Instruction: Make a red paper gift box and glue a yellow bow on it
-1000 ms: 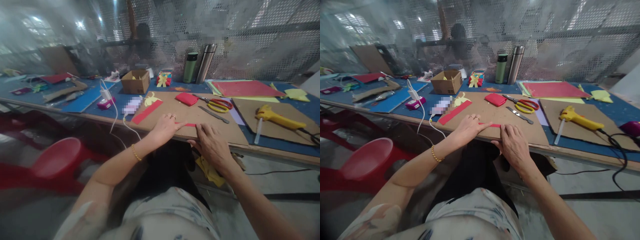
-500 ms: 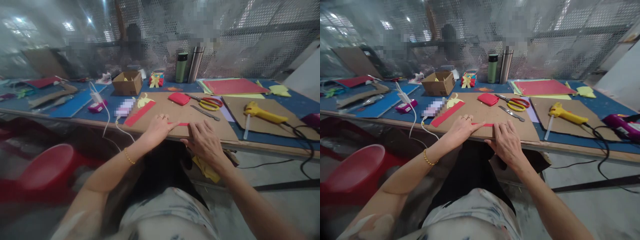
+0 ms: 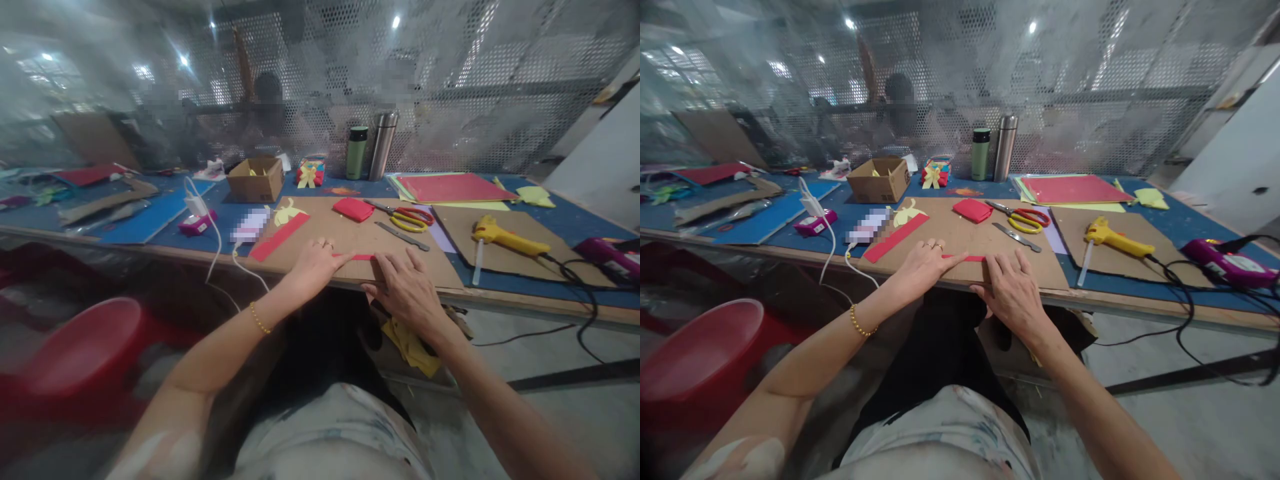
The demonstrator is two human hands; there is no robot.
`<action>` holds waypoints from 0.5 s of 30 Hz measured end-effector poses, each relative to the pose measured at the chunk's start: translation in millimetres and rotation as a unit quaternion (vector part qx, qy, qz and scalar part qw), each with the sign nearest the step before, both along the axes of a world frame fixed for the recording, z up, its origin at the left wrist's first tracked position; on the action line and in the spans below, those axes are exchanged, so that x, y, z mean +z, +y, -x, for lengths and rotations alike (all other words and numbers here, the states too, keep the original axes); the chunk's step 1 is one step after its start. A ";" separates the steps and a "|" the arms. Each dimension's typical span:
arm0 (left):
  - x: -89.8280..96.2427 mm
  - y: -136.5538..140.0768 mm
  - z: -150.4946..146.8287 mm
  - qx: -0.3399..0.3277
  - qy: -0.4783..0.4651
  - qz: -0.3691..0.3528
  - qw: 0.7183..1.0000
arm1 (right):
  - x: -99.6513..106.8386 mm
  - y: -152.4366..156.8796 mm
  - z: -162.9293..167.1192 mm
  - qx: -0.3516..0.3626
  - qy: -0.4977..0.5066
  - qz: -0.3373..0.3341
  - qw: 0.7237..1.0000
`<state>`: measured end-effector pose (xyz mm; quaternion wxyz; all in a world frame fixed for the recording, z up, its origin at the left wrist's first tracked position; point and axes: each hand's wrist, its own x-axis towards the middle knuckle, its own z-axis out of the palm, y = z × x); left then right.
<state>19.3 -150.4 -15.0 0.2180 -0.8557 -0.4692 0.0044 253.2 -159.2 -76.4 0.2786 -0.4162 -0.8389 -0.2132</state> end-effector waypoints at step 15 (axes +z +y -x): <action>-3.0 0.7 0.9 -0.012 0.000 -0.006 1.000 | -11.7 15.8 38.4 0.125 0.054 0.115 0.984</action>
